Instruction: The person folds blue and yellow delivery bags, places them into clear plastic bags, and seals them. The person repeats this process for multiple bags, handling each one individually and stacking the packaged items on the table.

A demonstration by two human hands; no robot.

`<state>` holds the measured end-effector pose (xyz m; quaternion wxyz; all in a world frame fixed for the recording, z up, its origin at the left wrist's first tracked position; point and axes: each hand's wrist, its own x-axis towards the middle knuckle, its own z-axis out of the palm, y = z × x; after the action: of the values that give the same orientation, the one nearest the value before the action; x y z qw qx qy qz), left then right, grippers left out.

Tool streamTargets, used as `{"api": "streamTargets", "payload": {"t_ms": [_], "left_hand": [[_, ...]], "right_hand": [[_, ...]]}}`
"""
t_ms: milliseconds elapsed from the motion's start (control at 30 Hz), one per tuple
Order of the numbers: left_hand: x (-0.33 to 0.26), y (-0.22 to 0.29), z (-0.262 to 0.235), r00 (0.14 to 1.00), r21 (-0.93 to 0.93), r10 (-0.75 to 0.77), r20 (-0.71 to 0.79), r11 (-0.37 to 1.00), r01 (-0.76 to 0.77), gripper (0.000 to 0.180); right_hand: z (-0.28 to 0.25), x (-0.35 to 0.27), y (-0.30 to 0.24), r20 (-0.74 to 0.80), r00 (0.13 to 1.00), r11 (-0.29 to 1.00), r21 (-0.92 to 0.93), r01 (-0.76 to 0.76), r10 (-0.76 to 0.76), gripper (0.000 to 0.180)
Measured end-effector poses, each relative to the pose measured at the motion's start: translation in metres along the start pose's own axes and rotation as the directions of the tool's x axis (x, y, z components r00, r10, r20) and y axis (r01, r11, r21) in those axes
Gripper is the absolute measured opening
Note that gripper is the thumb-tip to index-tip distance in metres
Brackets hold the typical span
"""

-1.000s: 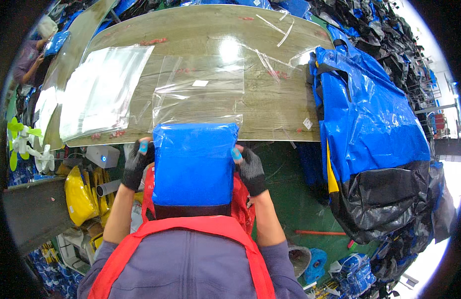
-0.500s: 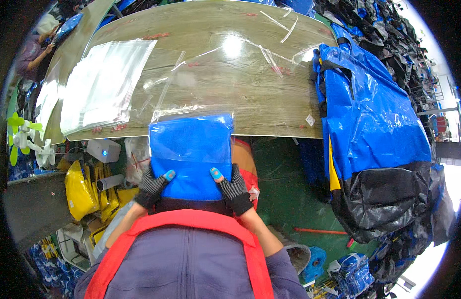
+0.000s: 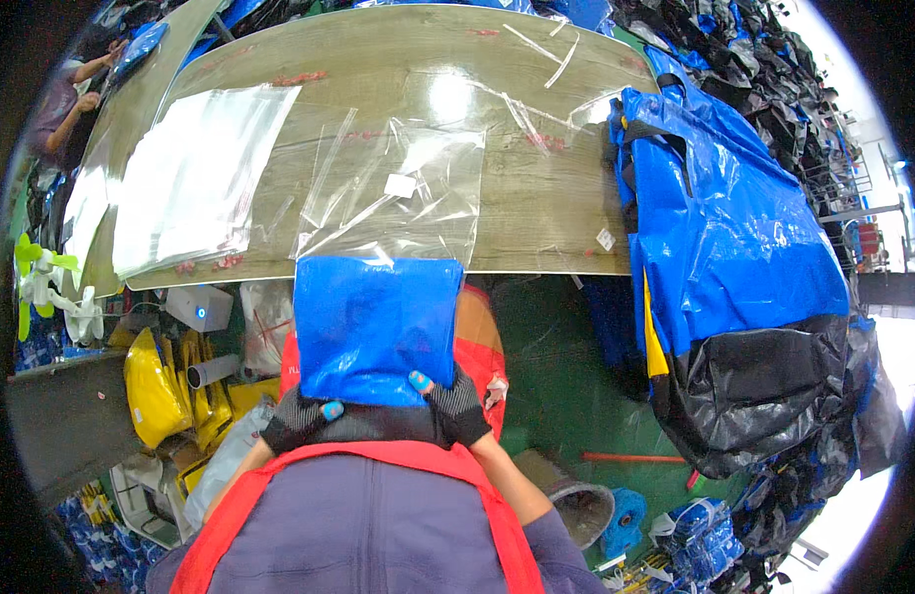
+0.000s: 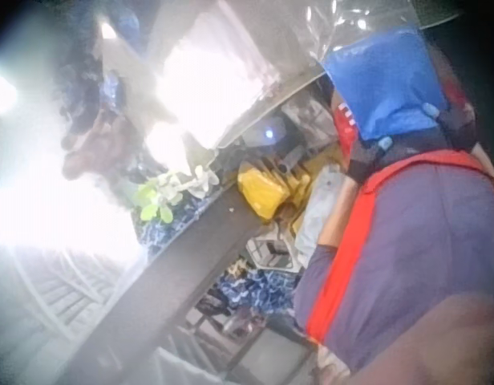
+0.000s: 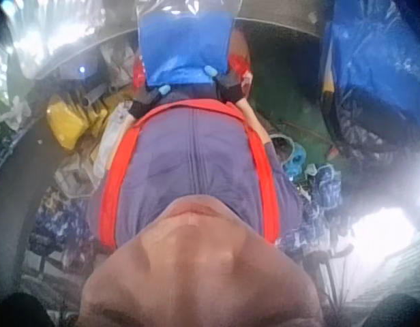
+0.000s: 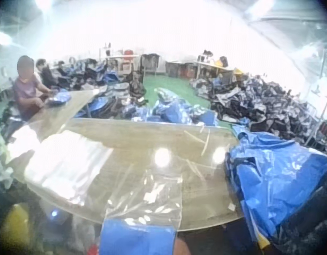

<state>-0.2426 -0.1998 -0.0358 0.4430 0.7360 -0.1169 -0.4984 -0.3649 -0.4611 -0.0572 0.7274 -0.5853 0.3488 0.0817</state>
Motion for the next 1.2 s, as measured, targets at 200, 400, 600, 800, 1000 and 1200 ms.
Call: {"api": "streamTargets", "payload": {"t_ms": [200, 400, 600, 800, 1000, 1200], "left_hand": [[0.056, 0.037, -0.057, 0.906, -0.005, 0.381, -0.185, 0.921, -0.388, 0.053], [0.072, 0.053, -0.004, 0.938, -0.183, 0.119, -0.326, 0.965, -0.186, 0.063], [0.021, 0.005, 0.003, 0.951, -0.463, -0.073, -0.299, 0.883, -0.077, 0.059], [0.083, 0.006, -0.034, 0.851, -0.476, 0.148, -0.504, 0.774, -0.416, 0.049], [0.059, 0.033, -0.021, 0.886, -0.351, 0.134, -0.444, 0.884, -0.309, 0.043], [-0.010, -0.005, 0.010, 0.975, -0.173, 0.111, -0.193, 0.974, -0.145, 0.073]], "right_hand": [[-0.026, 0.005, -0.020, 0.289, 0.957, 0.999, -0.052, 0.004, 0.011, 0.074], [-0.018, 0.024, -0.099, 0.024, 0.992, 0.973, 0.198, 0.117, -0.124, 0.075], [-0.005, -0.006, -0.028, 0.073, 0.995, 0.997, 0.029, 0.066, -0.068, 0.077], [-0.036, 0.026, -0.025, 0.303, 0.952, 0.992, -0.099, 0.074, -0.041, 0.065], [-0.007, 0.030, -0.066, -0.076, 0.976, 0.951, -0.253, 0.179, -0.204, 0.061], [-0.010, -0.041, 0.013, -0.022, 0.962, 0.961, 0.045, 0.272, -0.271, 0.073]]}}
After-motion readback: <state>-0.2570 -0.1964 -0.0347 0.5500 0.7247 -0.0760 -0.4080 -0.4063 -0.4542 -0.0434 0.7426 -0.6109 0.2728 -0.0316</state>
